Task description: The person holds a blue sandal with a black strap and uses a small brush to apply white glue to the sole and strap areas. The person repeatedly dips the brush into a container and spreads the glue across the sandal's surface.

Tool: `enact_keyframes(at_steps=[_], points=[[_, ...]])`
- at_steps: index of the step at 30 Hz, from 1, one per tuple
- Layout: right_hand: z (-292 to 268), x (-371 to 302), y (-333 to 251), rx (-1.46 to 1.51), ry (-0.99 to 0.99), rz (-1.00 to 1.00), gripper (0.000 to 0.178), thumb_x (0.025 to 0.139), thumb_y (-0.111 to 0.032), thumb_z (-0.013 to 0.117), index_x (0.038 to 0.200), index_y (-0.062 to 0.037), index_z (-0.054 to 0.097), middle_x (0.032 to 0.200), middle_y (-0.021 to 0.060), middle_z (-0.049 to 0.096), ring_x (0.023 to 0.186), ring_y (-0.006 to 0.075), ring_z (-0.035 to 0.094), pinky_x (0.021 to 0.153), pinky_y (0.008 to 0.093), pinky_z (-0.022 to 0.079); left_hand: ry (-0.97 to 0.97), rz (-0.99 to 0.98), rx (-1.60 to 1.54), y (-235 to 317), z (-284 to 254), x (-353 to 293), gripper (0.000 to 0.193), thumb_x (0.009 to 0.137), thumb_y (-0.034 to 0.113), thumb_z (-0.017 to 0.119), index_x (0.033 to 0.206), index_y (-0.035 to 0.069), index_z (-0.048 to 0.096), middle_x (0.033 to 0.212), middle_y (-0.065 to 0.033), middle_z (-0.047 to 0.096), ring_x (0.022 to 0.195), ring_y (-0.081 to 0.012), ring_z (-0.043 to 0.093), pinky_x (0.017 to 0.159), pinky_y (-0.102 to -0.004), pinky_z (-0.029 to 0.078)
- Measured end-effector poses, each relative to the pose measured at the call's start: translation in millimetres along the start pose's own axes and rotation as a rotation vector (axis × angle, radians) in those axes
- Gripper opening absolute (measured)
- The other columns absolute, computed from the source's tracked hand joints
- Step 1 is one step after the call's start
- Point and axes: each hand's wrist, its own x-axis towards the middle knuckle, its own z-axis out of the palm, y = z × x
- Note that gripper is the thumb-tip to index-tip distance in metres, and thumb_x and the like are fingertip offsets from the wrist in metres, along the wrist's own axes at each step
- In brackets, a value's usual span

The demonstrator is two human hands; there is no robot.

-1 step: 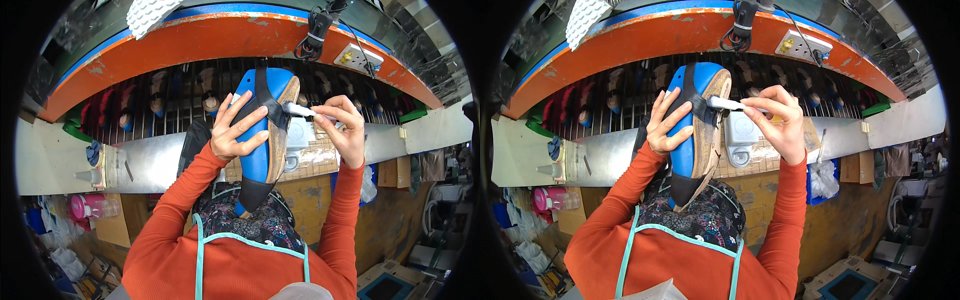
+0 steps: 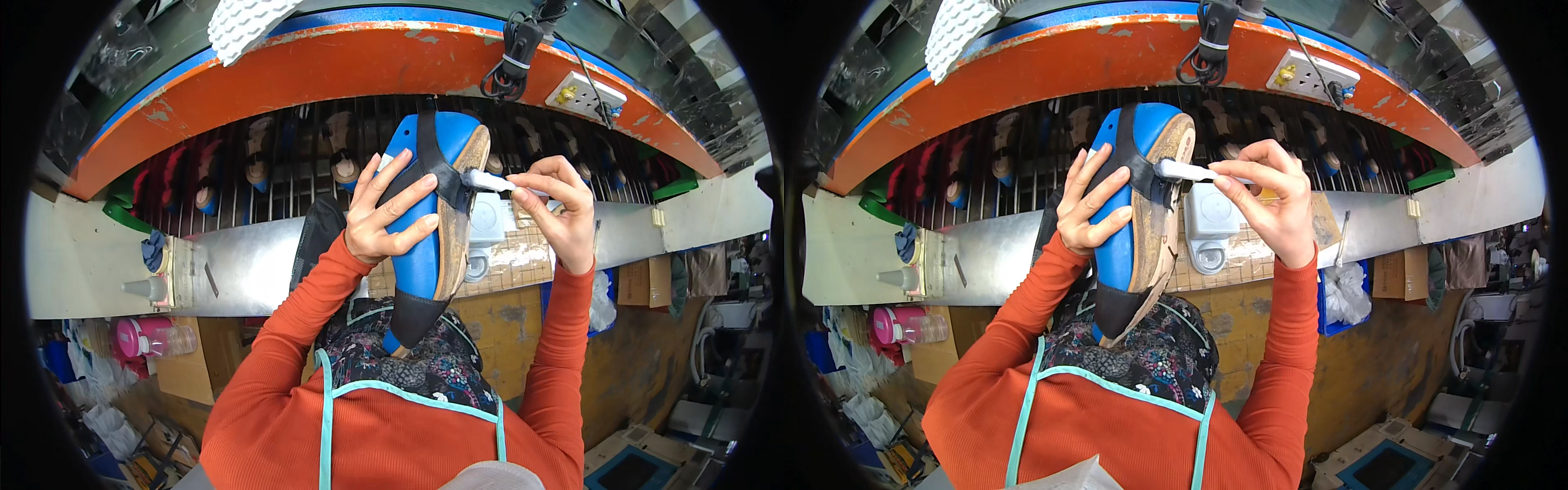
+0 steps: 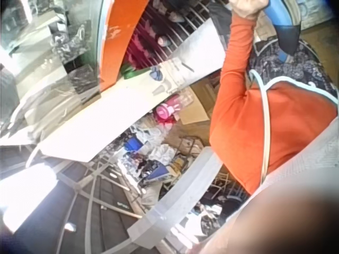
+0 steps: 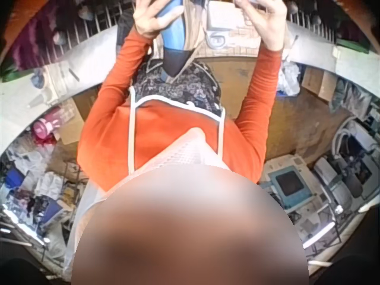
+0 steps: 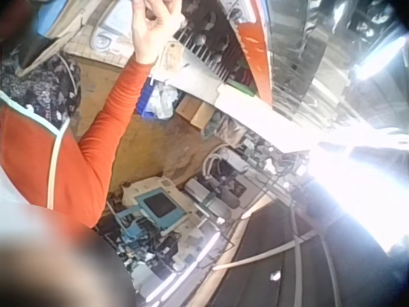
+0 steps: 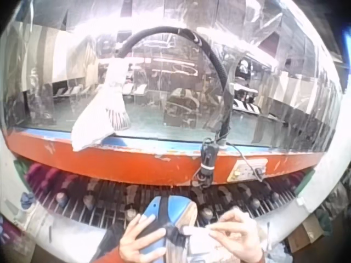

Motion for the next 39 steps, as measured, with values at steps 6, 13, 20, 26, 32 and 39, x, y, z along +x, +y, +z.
enact_keyframes(at_steps=[6,13,20,26,32,39], points=[[13.6,-11.7,-1.0,-0.399,0.158,-0.233,0.024,0.07,-0.013,0.08,0.093,-0.0158,0.077,0.083,-0.0025,0.062,0.071,0.0109,0.054,0.071,0.0296,0.03,0.044,-0.039,0.002,-2.4,3.7,-0.5,0.036,0.079,0.016,0.071,0.111,0.028,0.058,0.124,-0.0067,0.065,0.117,-0.0429,0.058,0.102,-0.0601,0.038],[6.5,-6.6,-11.2,-0.392,0.017,-0.236,0.019,0.071,-0.017,0.08,0.09,-0.0168,0.077,0.082,-0.0029,0.062,0.07,0.0108,0.054,0.07,0.0298,0.028,0.05,-0.032,-0.022,-7.4,3.5,0.9,0.035,0.079,0.016,0.071,0.111,0.026,0.058,0.125,-0.009,0.064,0.118,-0.0441,0.057,0.103,-0.0602,0.037],[8.8,7.0,4.4,-0.054,0.127,-0.166,0.019,0.072,-0.012,0.08,0.09,-0.0129,0.077,0.086,0.0006,0.062,0.065,0.0114,0.055,0.072,0.028,0.035,0.129,-0.046,-0.093,-6.0,9.6,4.1,0.037,0.078,0.017,0.073,0.111,0.023,0.057,0.125,-0.0153,0.062,0.119,-0.047,0.055,0.103,-0.0602,0.037],[23.1,-32.7,3.1,0.127,0.026,-0.084,0.019,0.075,-0.006,0.077,0.095,-0.0067,0.076,0.086,0.0046,0.061,0.076,0.0132,0.058,0.065,0.0249,0.044,0.201,-0.079,-0.068,-2.8,12.1,6.3,0.041,0.078,0.018,0.074,0.114,0.022,0.055,0.127,-0.0167,0.06,0.121,-0.048,0.053,0.104,-0.0609,0.036],[32.5,-67.0,-21.8,0.205,0.093,0.24,0.017,0.079,-0.002,0.073,0.095,0.0004,0.073,0.096,0.0075,0.058,0.083,0.0144,0.057,0.071,0.0254,0.045,0.13,-0.025,0.05,-3.8,2.8,3.6,0.043,0.076,0.016,0.075,0.113,0.025,0.056,0.128,-0.0137,0.061,0.119,-0.0475,0.055,0.103,-0.0622,0.036],[51.5,-72.6,-34.4,-0.138,0.354,0.176,0.021,0.076,-0.007,0.078,0.097,-0.0106,0.076,0.092,0.0011,0.059,0.067,0.0093,0.052,0.069,0.027,0.037,0.086,0.028,0.072,-4.6,3.7,1.8,0.041,0.075,0.016,0.075,0.11,0.029,0.058,0.126,-0.0078,0.063,0.117,-0.0463,0.056,0.103,-0.0624,0.036]])
